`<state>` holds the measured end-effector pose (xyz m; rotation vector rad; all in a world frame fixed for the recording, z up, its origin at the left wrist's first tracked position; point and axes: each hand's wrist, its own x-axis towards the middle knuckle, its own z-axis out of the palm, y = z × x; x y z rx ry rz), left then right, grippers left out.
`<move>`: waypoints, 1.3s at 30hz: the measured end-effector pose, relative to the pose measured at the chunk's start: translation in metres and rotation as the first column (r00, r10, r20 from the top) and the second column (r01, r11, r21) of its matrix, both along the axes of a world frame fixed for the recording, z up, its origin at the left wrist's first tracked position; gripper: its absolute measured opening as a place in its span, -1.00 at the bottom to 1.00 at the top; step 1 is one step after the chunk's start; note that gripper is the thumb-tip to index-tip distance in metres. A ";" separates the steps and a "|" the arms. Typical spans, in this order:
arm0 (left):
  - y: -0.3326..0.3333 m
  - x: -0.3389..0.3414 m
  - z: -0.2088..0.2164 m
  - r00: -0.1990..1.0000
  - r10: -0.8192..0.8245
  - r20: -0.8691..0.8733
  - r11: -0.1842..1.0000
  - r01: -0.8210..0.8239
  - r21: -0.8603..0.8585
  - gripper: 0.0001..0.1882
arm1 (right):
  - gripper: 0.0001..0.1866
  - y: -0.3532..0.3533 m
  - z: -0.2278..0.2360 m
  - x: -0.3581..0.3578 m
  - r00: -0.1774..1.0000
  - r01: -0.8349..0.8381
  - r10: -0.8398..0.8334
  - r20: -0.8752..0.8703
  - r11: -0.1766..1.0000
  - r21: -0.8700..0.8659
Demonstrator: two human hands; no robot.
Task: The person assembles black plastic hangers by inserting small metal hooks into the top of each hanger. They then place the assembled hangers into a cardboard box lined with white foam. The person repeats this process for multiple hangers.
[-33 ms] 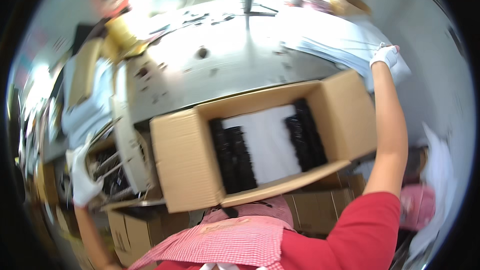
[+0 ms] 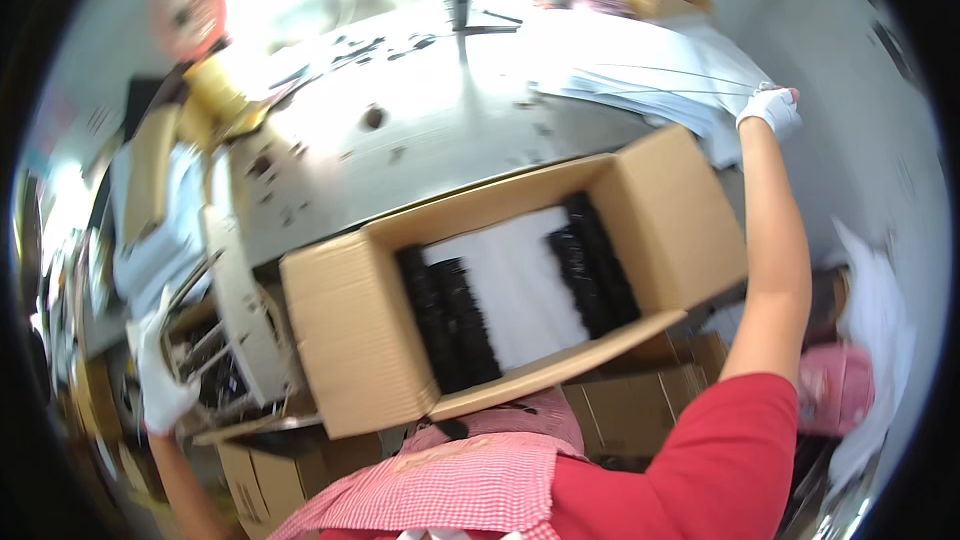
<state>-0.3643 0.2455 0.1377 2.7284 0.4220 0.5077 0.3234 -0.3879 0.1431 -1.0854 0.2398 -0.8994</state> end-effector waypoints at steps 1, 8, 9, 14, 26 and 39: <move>-0.013 0.011 0.012 0.999 -0.032 0.010 0.999 0.032 0.022 -0.13 | -0.64 -0.034 -0.010 -0.006 0.983 0.181 -0.177 0.042 0.976 -0.119; -0.101 0.150 0.024 0.943 -0.306 -0.132 0.950 0.311 0.018 -0.05 | -0.40 -0.123 -0.123 -0.053 0.823 -0.241 0.155 -0.546 0.966 -0.090; -0.116 0.168 0.024 0.925 -0.342 -0.162 0.937 0.349 0.017 -0.05 | -0.29 -0.096 -0.134 -0.065 0.774 -0.370 0.346 -0.530 0.927 0.064; -0.167 0.231 0.014 0.767 -0.590 -0.254 0.788 0.615 0.026 -0.01 | -0.43 -0.074 -0.129 -0.129 0.796 -0.586 0.116 -0.594 0.398 -0.706; -0.398 0.214 -0.015 0.064 -0.993 0.098 0.098 0.911 0.400 0.00 | -0.33 0.065 -0.036 -0.559 0.911 -0.388 -0.161 -0.379 -0.032 -0.921; -0.372 0.169 -0.138 0.372 -0.911 -0.180 0.302 0.896 0.326 -0.03 | -0.19 -0.097 -0.176 -1.053 0.943 0.009 0.139 -0.303 0.898 0.439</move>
